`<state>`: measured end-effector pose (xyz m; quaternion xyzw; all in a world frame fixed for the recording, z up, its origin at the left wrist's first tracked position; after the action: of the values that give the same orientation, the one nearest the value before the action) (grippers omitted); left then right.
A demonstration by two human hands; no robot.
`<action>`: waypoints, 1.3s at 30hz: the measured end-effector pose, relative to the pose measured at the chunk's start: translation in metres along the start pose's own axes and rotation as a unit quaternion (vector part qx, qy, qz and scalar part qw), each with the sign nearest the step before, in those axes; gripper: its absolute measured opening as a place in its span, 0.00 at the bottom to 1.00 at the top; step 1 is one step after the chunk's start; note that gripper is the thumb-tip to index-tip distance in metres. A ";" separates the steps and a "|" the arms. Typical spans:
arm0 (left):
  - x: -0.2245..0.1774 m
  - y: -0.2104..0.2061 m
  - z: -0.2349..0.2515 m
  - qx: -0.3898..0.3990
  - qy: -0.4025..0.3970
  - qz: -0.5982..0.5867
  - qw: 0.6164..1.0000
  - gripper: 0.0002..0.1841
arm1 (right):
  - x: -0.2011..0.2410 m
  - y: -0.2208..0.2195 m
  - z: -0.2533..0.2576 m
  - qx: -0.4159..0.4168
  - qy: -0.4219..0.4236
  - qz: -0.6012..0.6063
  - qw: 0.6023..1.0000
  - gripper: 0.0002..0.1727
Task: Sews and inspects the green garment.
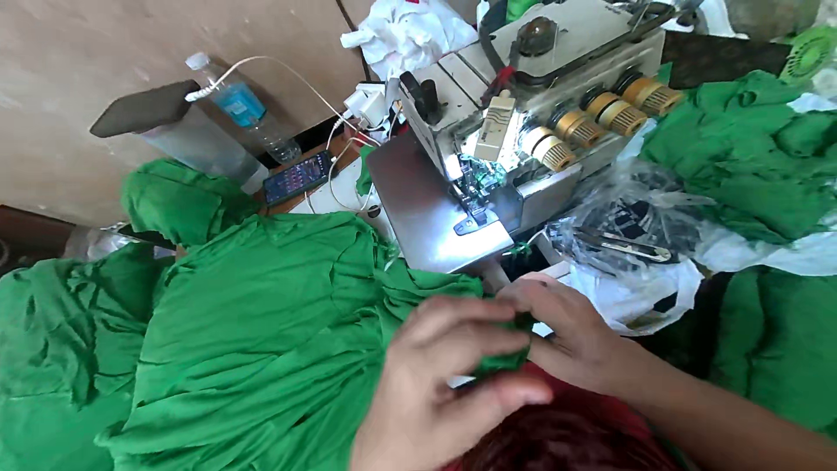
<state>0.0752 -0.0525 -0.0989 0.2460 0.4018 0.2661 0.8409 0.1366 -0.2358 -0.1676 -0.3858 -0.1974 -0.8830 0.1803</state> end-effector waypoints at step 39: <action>0.071 -0.034 0.067 -0.026 0.060 0.388 0.919 0.14 | -0.036 0.025 -0.022 -0.074 -0.205 0.244 0.945 0.16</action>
<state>0.1762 -0.0449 -0.1215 0.3448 0.3174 0.5962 0.6519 0.1578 -0.2618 -0.2031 -0.6072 -0.0642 -0.7256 0.3173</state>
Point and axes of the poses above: each hand's wrist, its own z-axis towards the middle knuckle, its own y-axis out of the back of the hand, x = y × z, the point moved 1 cm from there along z, towards the middle knuckle, and after that the axes turned 15 degrees about z, right-handed, at the moved point
